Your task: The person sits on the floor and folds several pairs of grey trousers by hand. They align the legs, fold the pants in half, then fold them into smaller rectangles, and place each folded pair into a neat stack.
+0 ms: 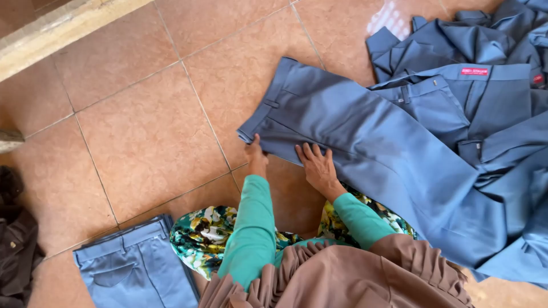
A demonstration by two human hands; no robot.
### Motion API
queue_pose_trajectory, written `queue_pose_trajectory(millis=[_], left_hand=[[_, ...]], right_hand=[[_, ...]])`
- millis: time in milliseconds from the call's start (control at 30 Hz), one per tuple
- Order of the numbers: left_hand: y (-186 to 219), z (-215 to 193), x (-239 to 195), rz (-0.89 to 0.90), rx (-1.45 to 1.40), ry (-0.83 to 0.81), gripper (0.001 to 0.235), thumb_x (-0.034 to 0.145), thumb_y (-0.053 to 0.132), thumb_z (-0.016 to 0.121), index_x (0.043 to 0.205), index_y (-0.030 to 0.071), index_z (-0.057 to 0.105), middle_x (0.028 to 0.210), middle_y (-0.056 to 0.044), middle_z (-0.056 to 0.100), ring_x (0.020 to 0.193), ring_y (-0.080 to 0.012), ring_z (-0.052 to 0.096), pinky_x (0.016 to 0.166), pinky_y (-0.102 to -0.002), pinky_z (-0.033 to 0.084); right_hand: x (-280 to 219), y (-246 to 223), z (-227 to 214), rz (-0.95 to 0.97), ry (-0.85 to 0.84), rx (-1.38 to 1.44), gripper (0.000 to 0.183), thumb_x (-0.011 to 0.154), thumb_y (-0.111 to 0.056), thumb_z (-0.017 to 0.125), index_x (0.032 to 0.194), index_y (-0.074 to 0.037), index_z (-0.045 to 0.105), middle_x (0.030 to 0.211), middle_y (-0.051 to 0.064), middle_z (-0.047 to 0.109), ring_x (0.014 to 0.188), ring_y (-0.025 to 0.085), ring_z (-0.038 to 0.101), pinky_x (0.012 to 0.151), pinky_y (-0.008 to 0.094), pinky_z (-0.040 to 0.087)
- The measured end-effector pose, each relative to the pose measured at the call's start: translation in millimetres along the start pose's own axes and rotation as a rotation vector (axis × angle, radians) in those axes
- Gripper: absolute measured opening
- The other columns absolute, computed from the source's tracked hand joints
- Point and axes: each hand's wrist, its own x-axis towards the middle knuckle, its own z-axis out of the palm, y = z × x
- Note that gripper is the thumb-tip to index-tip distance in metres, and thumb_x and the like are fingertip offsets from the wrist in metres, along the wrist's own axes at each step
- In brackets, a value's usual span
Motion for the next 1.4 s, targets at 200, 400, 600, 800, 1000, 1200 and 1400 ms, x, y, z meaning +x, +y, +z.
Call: queue_pose_trajectory(millis=[200, 400, 600, 800, 1000, 1200, 1400], left_hand=[[52, -81, 23, 0.048, -0.152, 0.155, 0.061, 0.094, 0.025, 0.077, 0.144, 0.005, 0.049, 0.140, -0.030, 0.053, 0.131, -0.0556, 0.049, 0.098, -0.073, 0.047], [66, -163, 72, 0.017, -0.210, 0.257, 0.073, 0.096, 0.029, 0.075, 0.152, 0.001, 0.038, 0.156, -0.033, 0.036, 0.144, -0.0534, 0.032, 0.113, -0.073, 0.028], [195, -175, -94, 0.031, 0.048, 0.230, 0.064, 0.102, 0.018, 0.057, 0.153, -0.007, 0.028, 0.157, -0.040, 0.026, 0.145, -0.0561, 0.030, 0.120, -0.067, 0.025], [86, -302, 130, 0.055, -0.374, 0.475, 0.088, 0.090, 0.043, 0.083, 0.156, 0.017, 0.032, 0.161, -0.020, 0.035, 0.146, -0.0451, 0.036, 0.117, -0.069, 0.025], [-25, -233, 94, -0.103, -0.513, 0.240, 0.096, 0.081, 0.063, 0.087, 0.153, 0.023, 0.039, 0.152, -0.018, 0.045, 0.138, -0.0406, 0.047, 0.114, -0.061, 0.037], [-46, -112, -54, -0.417, -0.251, -0.262, 0.091, 0.094, 0.063, 0.067, 0.160, 0.014, 0.029, 0.163, -0.022, 0.032, 0.149, -0.0402, 0.033, 0.124, -0.059, 0.023], [-25, -135, 26, -0.305, -0.589, -0.241, 0.070, 0.102, 0.044, 0.061, 0.157, 0.012, 0.033, 0.159, -0.020, 0.038, 0.145, -0.0380, 0.040, 0.122, -0.064, 0.028]], right_hand=[[31, -53, 17, -0.097, -0.102, 0.080, 0.069, 0.096, -0.012, 0.053, 0.160, -0.021, 0.032, 0.162, 0.006, 0.038, 0.149, 0.027, 0.033, 0.104, 0.064, 0.033], [44, -95, 39, -0.229, -0.103, 0.138, 0.077, 0.092, -0.007, 0.055, 0.161, -0.024, 0.027, 0.165, 0.005, 0.034, 0.153, 0.027, 0.028, 0.111, 0.063, 0.030], [42, -100, 65, -0.304, 0.004, 0.146, 0.082, 0.087, -0.007, 0.063, 0.161, -0.024, 0.031, 0.164, 0.003, 0.037, 0.153, 0.026, 0.029, 0.117, 0.059, 0.029], [50, -121, 54, -0.314, -0.211, 0.253, 0.073, 0.093, -0.004, 0.048, 0.161, -0.028, 0.032, 0.165, -0.002, 0.035, 0.155, 0.024, 0.025, 0.118, 0.061, 0.027], [82, -117, 57, -0.226, -0.354, 0.435, 0.076, 0.089, -0.007, 0.045, 0.161, -0.028, 0.032, 0.160, -0.003, 0.045, 0.153, 0.023, 0.033, 0.114, 0.063, 0.034], [52, -104, 31, -0.185, -0.243, 0.372, 0.071, 0.089, -0.014, 0.053, 0.156, -0.029, 0.037, 0.154, -0.001, 0.050, 0.148, 0.020, 0.040, 0.110, 0.055, 0.041], [32, -75, 21, -0.127, -0.080, 0.205, 0.085, 0.082, -0.015, 0.066, 0.159, -0.027, 0.031, 0.157, 0.004, 0.047, 0.147, 0.023, 0.041, 0.112, 0.055, 0.035]])
